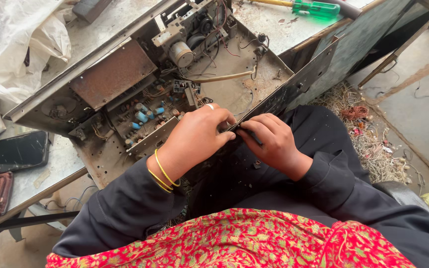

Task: The person sits on the floor and works on a disassembled electronic device, using a screwdriver to manipulate internal components and wires. They remove a metal panel and continue adjusting parts inside the chassis.

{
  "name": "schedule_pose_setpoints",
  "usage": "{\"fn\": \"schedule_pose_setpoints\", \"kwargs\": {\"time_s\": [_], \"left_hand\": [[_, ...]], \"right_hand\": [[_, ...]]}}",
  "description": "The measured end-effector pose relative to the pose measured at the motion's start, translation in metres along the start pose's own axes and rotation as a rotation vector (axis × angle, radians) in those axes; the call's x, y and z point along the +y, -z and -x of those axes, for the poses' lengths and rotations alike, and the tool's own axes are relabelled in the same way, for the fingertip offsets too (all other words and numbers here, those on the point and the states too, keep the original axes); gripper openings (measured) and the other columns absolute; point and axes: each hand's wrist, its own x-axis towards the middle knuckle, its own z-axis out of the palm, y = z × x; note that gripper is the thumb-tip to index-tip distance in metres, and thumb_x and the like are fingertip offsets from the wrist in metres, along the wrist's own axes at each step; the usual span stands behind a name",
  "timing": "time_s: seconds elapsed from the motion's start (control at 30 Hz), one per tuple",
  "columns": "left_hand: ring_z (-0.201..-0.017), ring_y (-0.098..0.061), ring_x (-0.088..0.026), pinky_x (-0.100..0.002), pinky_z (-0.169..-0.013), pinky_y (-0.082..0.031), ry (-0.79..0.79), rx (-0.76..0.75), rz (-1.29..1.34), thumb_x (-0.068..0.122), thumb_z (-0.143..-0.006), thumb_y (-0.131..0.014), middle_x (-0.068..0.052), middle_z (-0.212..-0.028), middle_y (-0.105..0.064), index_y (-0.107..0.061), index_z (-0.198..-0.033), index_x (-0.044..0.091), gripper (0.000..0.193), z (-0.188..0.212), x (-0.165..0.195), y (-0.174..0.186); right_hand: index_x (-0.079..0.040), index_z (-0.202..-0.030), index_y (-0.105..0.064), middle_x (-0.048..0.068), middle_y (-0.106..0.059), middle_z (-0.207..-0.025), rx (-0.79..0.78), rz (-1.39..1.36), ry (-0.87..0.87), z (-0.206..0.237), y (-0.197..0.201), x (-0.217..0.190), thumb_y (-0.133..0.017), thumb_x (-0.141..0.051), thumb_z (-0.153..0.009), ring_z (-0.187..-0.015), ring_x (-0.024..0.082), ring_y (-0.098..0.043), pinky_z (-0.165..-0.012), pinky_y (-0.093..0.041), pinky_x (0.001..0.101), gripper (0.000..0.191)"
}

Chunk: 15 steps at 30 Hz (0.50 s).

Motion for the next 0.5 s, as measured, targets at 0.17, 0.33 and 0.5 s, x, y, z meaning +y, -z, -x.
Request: {"fn": "schedule_pose_setpoints", "kwargs": {"time_s": [0.17,0.33,0.5], "left_hand": [[-0.086,-0.068,-0.031,-0.041,-0.077,-0.055,-0.034,0.030,-0.013,0.018,-0.079,-0.081,-0.010,-0.089,-0.068,-0.071,-0.096,0.005,0.024,0.000,-0.005,-0.006],[-0.084,-0.069,-0.031,-0.041,-0.076,-0.055,-0.020,0.040,-0.004,0.017,-0.079,-0.080,-0.010,-0.088,-0.068,-0.072,-0.094,0.006,0.021,0.002,-0.009,-0.008],[-0.084,-0.069,-0.031,-0.042,-0.075,-0.055,0.018,0.014,0.004,0.018,-0.078,-0.081,-0.010,-0.087,-0.069,-0.071,-0.094,0.006,0.023,-0.004,-0.006,-0.012]], "right_hand": [[-0.001,-0.103,-0.067,0.012,-0.068,-0.094,0.007,0.020,0.073,0.000,-0.001,0.003,-0.084,-0.004,-0.086,-0.081,0.030,-0.067,-0.073,-0.055,0.0381,0.025],[-0.001,-0.102,-0.067,0.011,-0.068,-0.093,-0.008,0.026,0.089,0.001,-0.004,0.004,-0.083,-0.002,-0.085,-0.081,0.029,-0.067,-0.072,-0.055,0.0373,0.023],[-0.002,-0.102,-0.066,0.011,-0.068,-0.093,-0.001,-0.001,0.082,0.002,-0.006,0.009,-0.082,0.001,-0.083,-0.081,0.029,-0.067,-0.072,-0.055,0.0377,0.025]]}}
